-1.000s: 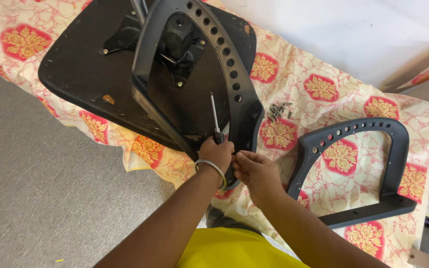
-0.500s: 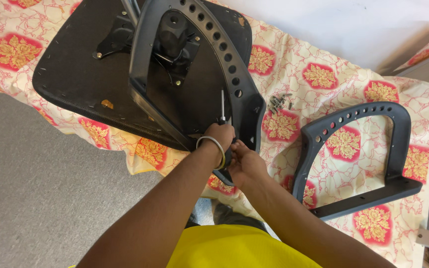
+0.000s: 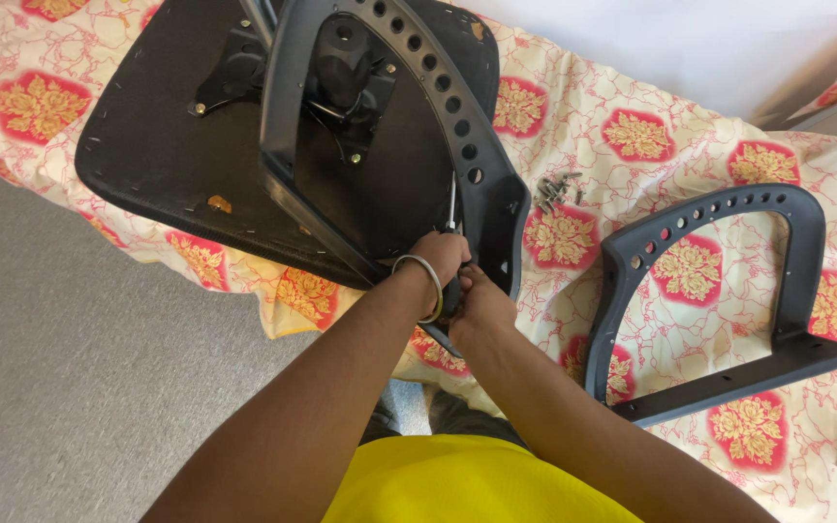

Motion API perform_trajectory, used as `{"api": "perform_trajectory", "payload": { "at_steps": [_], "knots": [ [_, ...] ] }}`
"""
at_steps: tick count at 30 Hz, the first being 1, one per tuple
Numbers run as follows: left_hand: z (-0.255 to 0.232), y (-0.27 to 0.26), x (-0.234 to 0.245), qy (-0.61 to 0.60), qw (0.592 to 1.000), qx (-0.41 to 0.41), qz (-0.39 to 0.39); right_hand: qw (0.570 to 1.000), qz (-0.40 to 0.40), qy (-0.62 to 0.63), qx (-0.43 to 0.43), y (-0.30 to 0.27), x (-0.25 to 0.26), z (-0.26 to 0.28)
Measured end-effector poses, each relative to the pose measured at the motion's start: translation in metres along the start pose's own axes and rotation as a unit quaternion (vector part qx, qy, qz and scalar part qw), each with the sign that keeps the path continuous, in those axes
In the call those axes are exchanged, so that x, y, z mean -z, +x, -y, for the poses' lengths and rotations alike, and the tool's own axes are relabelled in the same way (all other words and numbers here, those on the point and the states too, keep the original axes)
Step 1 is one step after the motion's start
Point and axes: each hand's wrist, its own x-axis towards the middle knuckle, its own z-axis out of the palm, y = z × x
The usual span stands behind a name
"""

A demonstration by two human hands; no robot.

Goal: The person uses a screwdriver to tighten screws into the underside of a black chair seat, securing a curved plastic frame to the seat base. The person works methodically across multiple screw holes on the chair base.

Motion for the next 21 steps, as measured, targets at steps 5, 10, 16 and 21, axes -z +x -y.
{"api": "perform_trajectory", "payload": {
  "at_steps": [5, 10, 16, 21],
  "knots": [
    [0.000, 0.002, 0.000, 0.007, 1.000, 0.025, -0.004, 0.997, -0.071, -0.008, -0.007, -0.003, -0.005, 0.004],
    [0.000, -0.001, -0.002, 0.009, 1.000, 0.008, 0.000, 0.996, -0.092, 0.011, -0.018, -0.017, -0.018, 0.009],
    [-0.003, -0.008, -0.004, 0.028, 0.999, 0.013, -0.023, 0.993, -0.122, -0.002, -0.002, -0.037, -0.029, 0.013],
    [-0.002, -0.008, -0.002, 0.024, 1.000, 0.001, -0.015, 0.995, -0.100, -0.008, -0.023, -0.025, -0.022, 0.009]
  ]
}}
